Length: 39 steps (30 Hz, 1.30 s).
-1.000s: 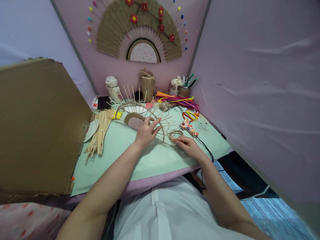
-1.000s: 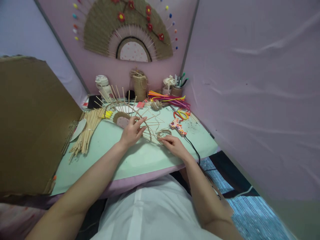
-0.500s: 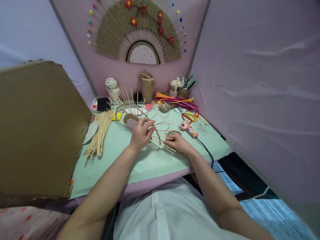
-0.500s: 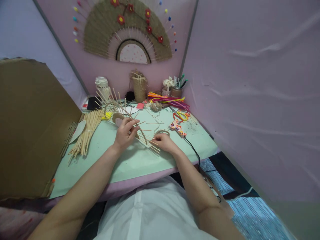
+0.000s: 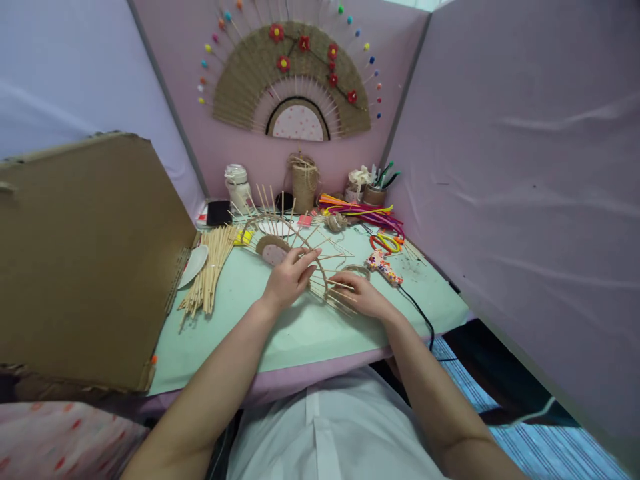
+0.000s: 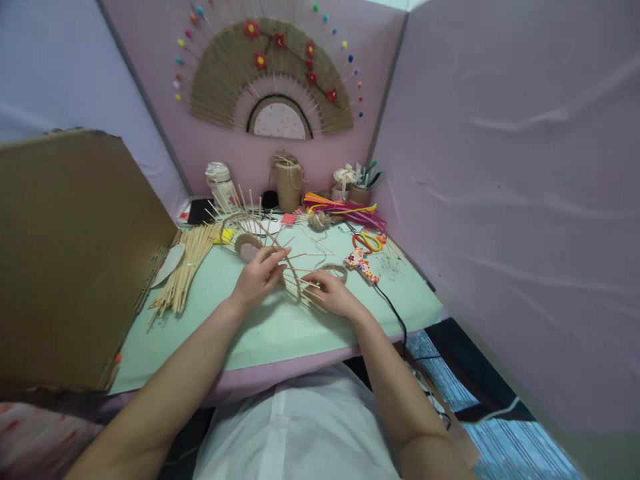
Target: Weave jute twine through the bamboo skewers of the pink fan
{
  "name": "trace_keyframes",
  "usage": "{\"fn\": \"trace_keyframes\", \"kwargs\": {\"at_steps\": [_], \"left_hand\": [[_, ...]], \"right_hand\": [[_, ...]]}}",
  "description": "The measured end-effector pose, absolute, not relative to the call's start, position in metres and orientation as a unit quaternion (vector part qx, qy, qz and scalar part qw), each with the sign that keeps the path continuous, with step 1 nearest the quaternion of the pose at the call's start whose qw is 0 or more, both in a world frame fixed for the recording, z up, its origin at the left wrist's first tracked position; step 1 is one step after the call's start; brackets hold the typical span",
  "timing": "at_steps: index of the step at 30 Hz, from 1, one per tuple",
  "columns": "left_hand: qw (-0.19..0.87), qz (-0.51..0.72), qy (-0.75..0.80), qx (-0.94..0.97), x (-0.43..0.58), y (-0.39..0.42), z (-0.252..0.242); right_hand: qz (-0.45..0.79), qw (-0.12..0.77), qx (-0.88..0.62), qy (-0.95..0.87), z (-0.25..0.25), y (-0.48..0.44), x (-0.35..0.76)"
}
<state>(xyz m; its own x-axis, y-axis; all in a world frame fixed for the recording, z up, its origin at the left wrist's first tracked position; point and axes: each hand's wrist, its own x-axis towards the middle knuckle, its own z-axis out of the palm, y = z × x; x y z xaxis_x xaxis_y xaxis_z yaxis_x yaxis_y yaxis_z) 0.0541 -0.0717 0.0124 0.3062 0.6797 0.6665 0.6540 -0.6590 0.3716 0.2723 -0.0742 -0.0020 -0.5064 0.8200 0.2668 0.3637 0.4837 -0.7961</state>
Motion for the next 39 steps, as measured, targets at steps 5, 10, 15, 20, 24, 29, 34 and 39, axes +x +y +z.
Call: {"fn": "trace_keyframes", "kwargs": {"at_steps": [5,10,15,20,24,29,34,39], "left_hand": [[0.016,0.419,0.422,0.804,0.055,-0.071,0.011],[0.004,0.432,0.411,0.803,0.055,-0.073,0.012],[0.004,0.450,0.408,0.794,0.055,-0.075,0.016],[0.037,0.470,0.394,0.789,0.058,-0.076,0.016],[0.043,0.488,0.449,0.748,0.057,-0.073,0.013],[0.013,0.480,0.639,0.601,0.046,-0.055,-0.002],[0.130,0.503,0.669,0.532,0.039,-0.038,-0.019],[0.172,0.565,0.675,0.443,0.031,-0.029,-0.024]], "right_hand": [[0.335,0.374,-0.383,-0.775,0.006,-0.070,0.280],[0.379,0.429,-0.377,-0.728,0.015,-0.063,0.269],[0.605,0.413,-0.277,-0.622,0.018,-0.046,0.243],[0.731,0.370,-0.173,-0.546,0.022,-0.037,0.233],[0.745,0.352,-0.178,-0.538,0.025,-0.037,0.229],[0.756,0.329,-0.192,-0.532,0.023,-0.031,0.223],[0.761,0.346,-0.200,-0.511,0.020,-0.027,0.219],[0.763,0.369,-0.208,-0.488,0.012,-0.020,0.221]]}}
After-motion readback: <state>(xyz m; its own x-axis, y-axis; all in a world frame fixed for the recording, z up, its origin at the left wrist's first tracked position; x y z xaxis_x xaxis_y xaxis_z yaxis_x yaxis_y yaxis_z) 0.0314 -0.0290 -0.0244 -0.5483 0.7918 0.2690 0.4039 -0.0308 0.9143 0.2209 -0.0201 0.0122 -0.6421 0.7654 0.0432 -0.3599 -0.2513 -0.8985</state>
